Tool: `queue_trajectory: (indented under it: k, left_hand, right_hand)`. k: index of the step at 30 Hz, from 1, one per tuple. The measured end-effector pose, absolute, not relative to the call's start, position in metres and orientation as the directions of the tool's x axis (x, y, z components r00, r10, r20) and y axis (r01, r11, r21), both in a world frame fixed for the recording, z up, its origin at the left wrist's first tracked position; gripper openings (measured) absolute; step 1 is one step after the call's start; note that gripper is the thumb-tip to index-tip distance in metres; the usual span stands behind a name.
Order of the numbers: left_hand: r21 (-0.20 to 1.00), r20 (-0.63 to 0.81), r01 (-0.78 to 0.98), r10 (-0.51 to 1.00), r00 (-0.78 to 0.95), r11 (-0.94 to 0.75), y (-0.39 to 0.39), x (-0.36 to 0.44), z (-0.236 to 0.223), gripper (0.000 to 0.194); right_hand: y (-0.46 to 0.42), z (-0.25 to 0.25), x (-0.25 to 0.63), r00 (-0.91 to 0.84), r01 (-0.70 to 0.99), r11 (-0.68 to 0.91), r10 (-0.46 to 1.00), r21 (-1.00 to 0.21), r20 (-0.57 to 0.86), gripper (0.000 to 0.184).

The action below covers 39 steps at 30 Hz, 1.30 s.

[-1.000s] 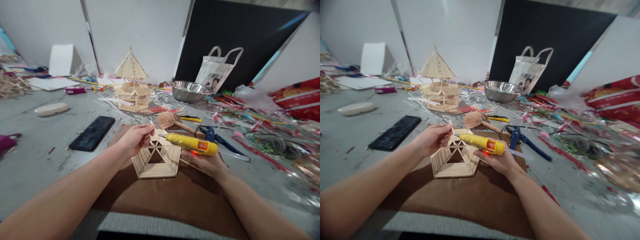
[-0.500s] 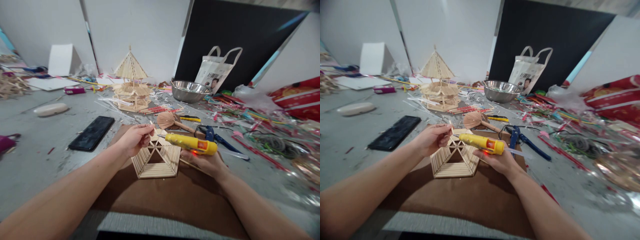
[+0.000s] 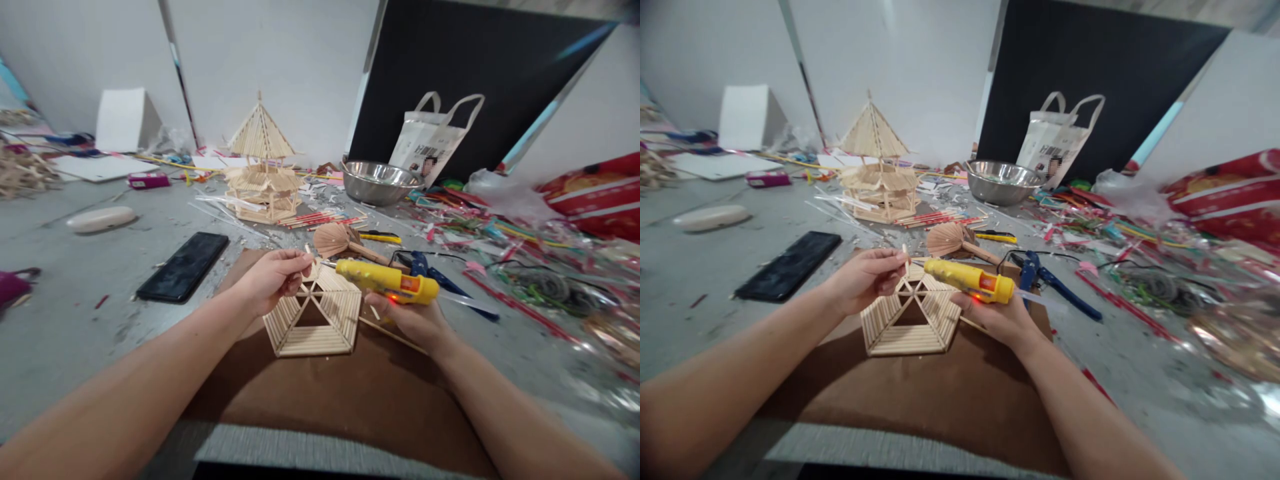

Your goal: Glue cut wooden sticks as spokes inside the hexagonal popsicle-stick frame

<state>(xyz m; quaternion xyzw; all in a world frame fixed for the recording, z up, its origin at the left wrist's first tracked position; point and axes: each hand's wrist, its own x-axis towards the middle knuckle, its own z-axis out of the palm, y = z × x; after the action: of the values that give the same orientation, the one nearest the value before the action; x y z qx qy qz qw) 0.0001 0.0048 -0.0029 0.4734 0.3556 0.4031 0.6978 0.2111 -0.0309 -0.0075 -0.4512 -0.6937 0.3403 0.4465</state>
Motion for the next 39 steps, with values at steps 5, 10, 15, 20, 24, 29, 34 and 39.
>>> queue_trajectory:
  k: [5,10,15,20,24,29,34,39]
  left_hand:
    - [0.998,-0.03,-0.032,0.914,0.404,0.047,0.0003,0.0042,-0.0032,0.02]
    - [0.991,0.031,0.104,0.905,0.424,-0.083,-0.0006,0.0053,-0.006,0.018]
    - [0.977,0.067,0.156,0.9,0.43,-0.147,0.0004,0.0048,-0.0071,0.019]
    - [0.964,0.074,0.198,0.899,0.432,-0.175,0.0008,0.0048,-0.0072,0.019]
    - [0.958,0.087,0.21,0.899,0.429,-0.193,0.0015,0.0045,-0.0079,0.02]
    - [0.954,0.103,0.214,0.899,0.425,-0.211,0.0023,0.0039,-0.0096,0.02]
    - [0.948,0.113,0.221,0.895,0.431,-0.227,0.0025,0.0034,-0.0103,0.02]
    - [0.94,0.107,0.247,0.891,0.441,-0.234,0.0029,0.0032,-0.0107,0.02]
  right_hand:
    - [-0.0294,-0.0064,0.2101,-0.109,0.262,0.321,0.947,-0.91,0.303,0.024]
    - [-0.0299,-0.0028,0.2092,-0.113,0.281,0.313,0.949,-0.907,0.293,0.021]
    - [-0.0289,-0.0062,0.2091,-0.113,0.278,0.292,0.956,-0.915,0.27,0.022]
    - [-0.0282,-0.0083,0.2094,-0.112,0.278,0.289,0.957,-0.916,0.268,0.022]
    - [-0.028,-0.007,0.2096,-0.128,0.284,0.303,0.952,-0.91,0.277,0.027]
    - [-0.0293,-0.0055,0.2081,-0.124,0.264,0.301,0.953,-0.916,0.277,0.029]
    - [-0.028,-0.0087,0.2095,-0.138,0.261,0.306,0.95,-0.915,0.279,0.027]
    - [-0.0269,-0.0098,0.2112,-0.133,0.234,0.291,0.955,-0.928,0.266,0.026]
